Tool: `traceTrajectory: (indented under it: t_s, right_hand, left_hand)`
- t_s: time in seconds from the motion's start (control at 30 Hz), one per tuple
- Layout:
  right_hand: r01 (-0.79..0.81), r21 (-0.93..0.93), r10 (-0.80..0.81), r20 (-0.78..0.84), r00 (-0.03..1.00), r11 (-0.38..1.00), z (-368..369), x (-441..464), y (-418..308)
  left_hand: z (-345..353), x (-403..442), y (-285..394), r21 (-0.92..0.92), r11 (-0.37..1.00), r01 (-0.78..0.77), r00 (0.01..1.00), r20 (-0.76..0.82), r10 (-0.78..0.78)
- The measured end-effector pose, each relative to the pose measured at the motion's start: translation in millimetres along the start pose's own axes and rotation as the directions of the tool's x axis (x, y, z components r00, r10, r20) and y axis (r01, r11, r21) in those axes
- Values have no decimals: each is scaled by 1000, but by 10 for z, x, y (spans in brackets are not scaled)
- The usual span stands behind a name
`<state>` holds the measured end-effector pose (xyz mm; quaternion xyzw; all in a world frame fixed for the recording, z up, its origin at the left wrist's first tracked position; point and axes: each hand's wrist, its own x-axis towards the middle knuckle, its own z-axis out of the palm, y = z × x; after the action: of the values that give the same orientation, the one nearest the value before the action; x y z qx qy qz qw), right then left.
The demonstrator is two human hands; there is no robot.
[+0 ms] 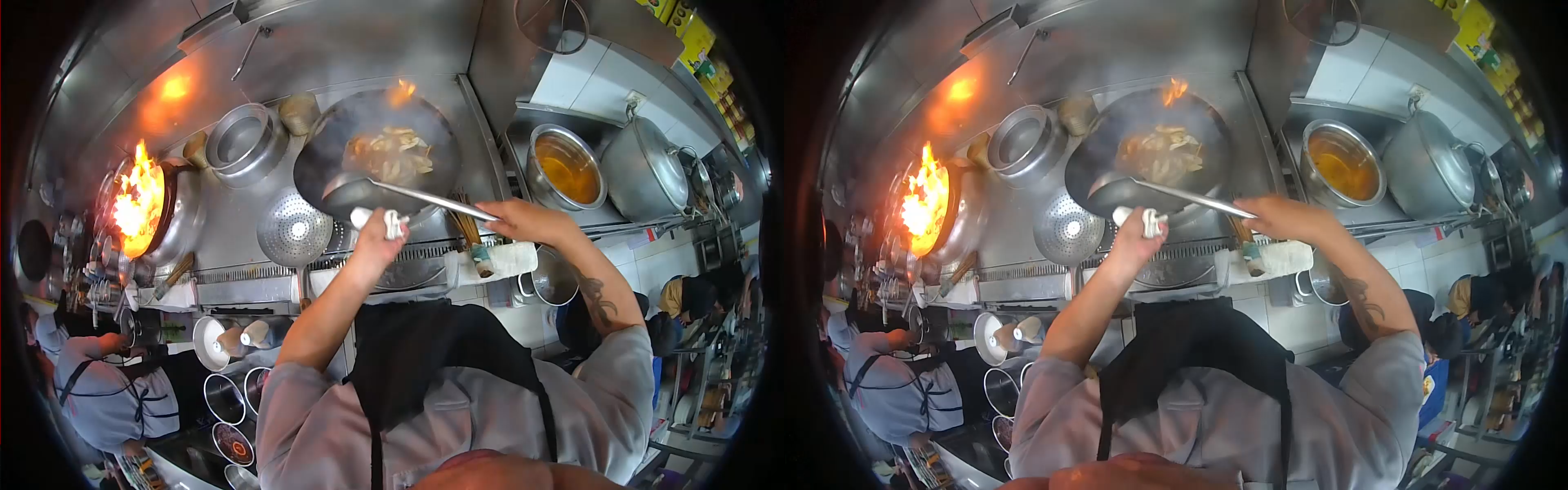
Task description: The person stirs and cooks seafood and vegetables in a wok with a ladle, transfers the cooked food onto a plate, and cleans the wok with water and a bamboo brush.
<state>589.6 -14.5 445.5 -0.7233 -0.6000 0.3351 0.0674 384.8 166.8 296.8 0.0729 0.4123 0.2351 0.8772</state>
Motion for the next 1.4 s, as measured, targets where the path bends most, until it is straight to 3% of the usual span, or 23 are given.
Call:
traceTrajectory:
  t_s: [0.07, 0.17, 0.2, 0.3, 0.37, 0.5, 0.57, 0.6, 0.7, 0.73, 0.87, 0.97, 1.0, 1.1, 1.23, 1.33, 1.4]
  right_hand:
    - [-73, 46, 69, 77, 995, 996, 36, -53, 26]
    - [174, -150, -200, -186, 962, 973, 423, 491, 603]
    - [144, -166, -182, -243, 953, 976, 538, 623, 702]
    - [35, -258, -132, -371, 919, 966, 620, 831, 614]
    - [-59, -375, -102, -394, 914, 925, 546, 677, 320]
    - [-49, -536, -203, -401, 893, 843, 452, 548, 186]
    - [-12, -465, -167, -341, 925, 885, 415, 483, 144]
    - [3, -428, -150, -311, 938, 904, 392, 443, 133]
    - [173, -317, -259, -254, 932, 932, 297, 133, 234]
    - [229, -277, -295, -223, 929, 933, 257, 76, 262]
    - [25, -141, -38, -88, 995, 990, 215, 141, 102]
    - [128, -137, -145, -126, 981, 982, 248, 67, 260]
    - [87, -105, -96, -88, 991, 991, 188, 46, 246]
    - [84, -86, -98, -171, 980, 993, 261, 360, 449]
    - [19, -255, -116, -371, 921, 967, 457, 831, 645]
    - [-36, -357, -140, -455, 880, 934, 497, 714, 472]
    - [-13, -414, -206, -479, 853, 910, 462, 640, 411]
  left_hand:
    - [-15, -100, -34, -38, 999, 36, 999, 16, -35]
    - [10, 69, 77, -90, 996, 8, 1000, -23, -10]
    - [-207, 307, 8, -67, 996, -66, 991, 110, 73]
    - [-852, 484, -516, -22, 998, -59, 987, 149, 61]
    - [-1161, 337, -786, 81, 997, 3, 998, 65, -8]
    - [-620, 88, -513, -116, 992, -42, 991, 120, 56]
    - [-467, 584, -146, -60, 995, -78, 987, 136, 86]
    - [-331, 612, 3, -47, 996, -78, 994, 72, 81]
    - [-168, 281, 69, 6, 999, -47, 998, 52, 46]
    - [-233, 288, 80, -18, 999, 34, 989, 144, -31]
    - [-119, 422, 221, -25, 999, -34, 999, 38, 35]
    - [-184, 160, 35, -27, 999, 21, 998, 59, -19]
    - [-155, -3, 27, -17, 999, 48, 988, 145, -45]
    - [-93, 132, 190, -61, 997, 38, 999, -30, -40]
    - [-753, 562, -180, -4, 998, -63, 985, 161, 62]
    - [-1285, 372, -605, 22, 999, 40, 988, 150, -43]
    - [-1092, 73, -634, 31, 1000, 3, 998, 59, -4]
